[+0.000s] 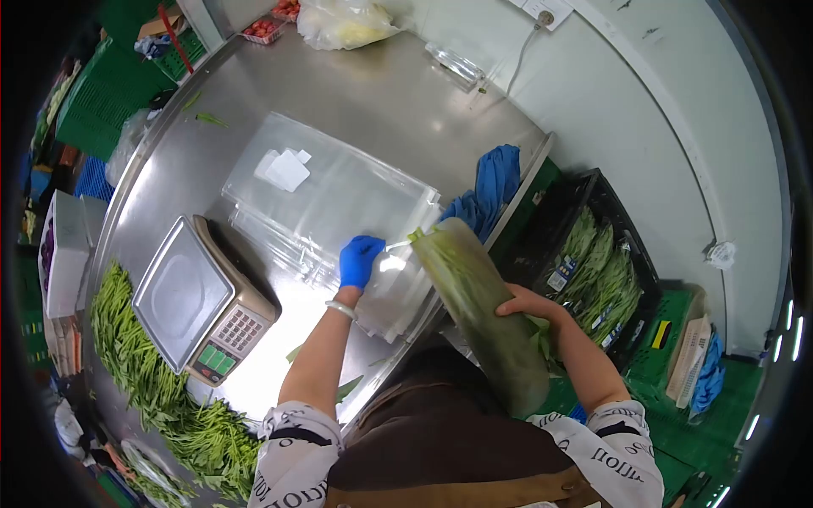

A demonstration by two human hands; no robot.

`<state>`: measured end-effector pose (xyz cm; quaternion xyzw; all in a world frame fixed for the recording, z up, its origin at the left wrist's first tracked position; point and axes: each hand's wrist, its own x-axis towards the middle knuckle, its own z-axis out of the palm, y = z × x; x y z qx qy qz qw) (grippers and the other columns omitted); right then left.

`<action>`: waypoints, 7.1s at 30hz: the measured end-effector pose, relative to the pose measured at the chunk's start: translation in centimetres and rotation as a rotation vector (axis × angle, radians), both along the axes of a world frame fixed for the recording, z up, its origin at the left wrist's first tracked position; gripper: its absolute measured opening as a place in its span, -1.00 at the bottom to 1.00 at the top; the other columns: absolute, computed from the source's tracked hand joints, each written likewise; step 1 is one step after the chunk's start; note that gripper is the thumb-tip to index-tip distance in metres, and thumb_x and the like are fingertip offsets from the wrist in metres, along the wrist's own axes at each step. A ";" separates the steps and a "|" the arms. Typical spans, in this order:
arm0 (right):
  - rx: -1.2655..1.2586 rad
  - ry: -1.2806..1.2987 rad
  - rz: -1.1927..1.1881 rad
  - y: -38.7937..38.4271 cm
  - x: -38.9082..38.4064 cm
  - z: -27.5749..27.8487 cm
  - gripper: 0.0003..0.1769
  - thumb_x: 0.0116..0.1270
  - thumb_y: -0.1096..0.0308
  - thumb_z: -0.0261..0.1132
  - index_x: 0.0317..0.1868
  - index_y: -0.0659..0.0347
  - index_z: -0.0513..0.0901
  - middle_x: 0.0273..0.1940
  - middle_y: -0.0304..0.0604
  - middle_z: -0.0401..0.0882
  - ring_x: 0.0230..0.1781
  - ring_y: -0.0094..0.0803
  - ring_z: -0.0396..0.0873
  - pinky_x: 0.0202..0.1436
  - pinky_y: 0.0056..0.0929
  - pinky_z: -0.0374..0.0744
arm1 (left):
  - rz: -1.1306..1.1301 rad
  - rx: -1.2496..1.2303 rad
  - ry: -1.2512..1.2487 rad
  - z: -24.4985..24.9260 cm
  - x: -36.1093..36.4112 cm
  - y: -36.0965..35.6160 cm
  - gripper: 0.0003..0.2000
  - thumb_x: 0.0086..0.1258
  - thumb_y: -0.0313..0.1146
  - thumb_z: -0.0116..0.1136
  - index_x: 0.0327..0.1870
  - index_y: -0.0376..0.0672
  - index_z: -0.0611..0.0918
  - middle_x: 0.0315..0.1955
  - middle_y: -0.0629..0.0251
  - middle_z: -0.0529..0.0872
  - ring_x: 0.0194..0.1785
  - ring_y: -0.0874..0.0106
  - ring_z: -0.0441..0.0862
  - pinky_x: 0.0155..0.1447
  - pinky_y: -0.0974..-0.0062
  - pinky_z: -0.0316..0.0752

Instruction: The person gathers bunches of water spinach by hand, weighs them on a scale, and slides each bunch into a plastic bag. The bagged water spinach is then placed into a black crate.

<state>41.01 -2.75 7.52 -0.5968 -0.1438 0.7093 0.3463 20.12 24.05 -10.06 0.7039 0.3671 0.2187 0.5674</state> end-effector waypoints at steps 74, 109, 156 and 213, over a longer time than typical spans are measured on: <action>0.235 0.101 -0.502 8.6 -12.1 7.2 -0.40 0.16 0.08 0.36 0.11 0.31 0.50 -0.14 -0.17 0.60 -0.22 -0.45 0.59 -0.17 -0.47 0.56 | 0.311 0.310 -0.254 17.8 -11.0 -6.9 -0.71 0.35 -0.44 0.06 0.08 -0.24 0.57 0.02 0.17 0.63 0.16 0.25 0.49 0.29 0.34 0.31; 1.164 -1.478 0.385 3.6 -24.0 12.5 -0.56 0.09 0.44 0.21 0.05 0.25 0.51 0.03 -0.01 0.45 0.02 -0.06 0.46 0.04 -0.23 0.48 | -0.110 -0.457 -0.001 22.2 -27.2 -15.5 -0.49 0.36 -0.26 0.08 0.31 -0.20 0.33 -0.03 0.15 0.60 -0.01 0.24 0.56 0.07 0.40 0.45; 1.690 -2.020 -0.450 5.6 -18.0 26.2 -0.93 0.24 0.62 0.18 -0.28 0.32 0.57 -0.37 -0.03 0.56 -0.36 -0.21 0.53 -0.29 -0.31 0.50 | -0.240 -0.701 -0.463 32.2 -30.2 -15.1 -0.41 0.57 -0.08 -0.29 -0.34 -0.48 0.66 -0.36 -0.15 0.70 -0.20 0.04 0.66 0.11 0.20 0.47; 1.423 -0.934 0.972 -13.6 -31.4 -7.2 -0.90 0.18 0.33 0.17 -0.38 0.17 0.52 -0.36 -0.24 0.49 -0.29 -0.32 0.50 -0.12 -0.34 0.42 | 0.602 -1.424 -0.555 7.2 -30.1 -40.7 -0.71 0.48 -0.30 -0.08 0.08 -0.26 0.51 -0.05 0.14 0.64 0.04 0.28 0.57 0.27 0.34 0.38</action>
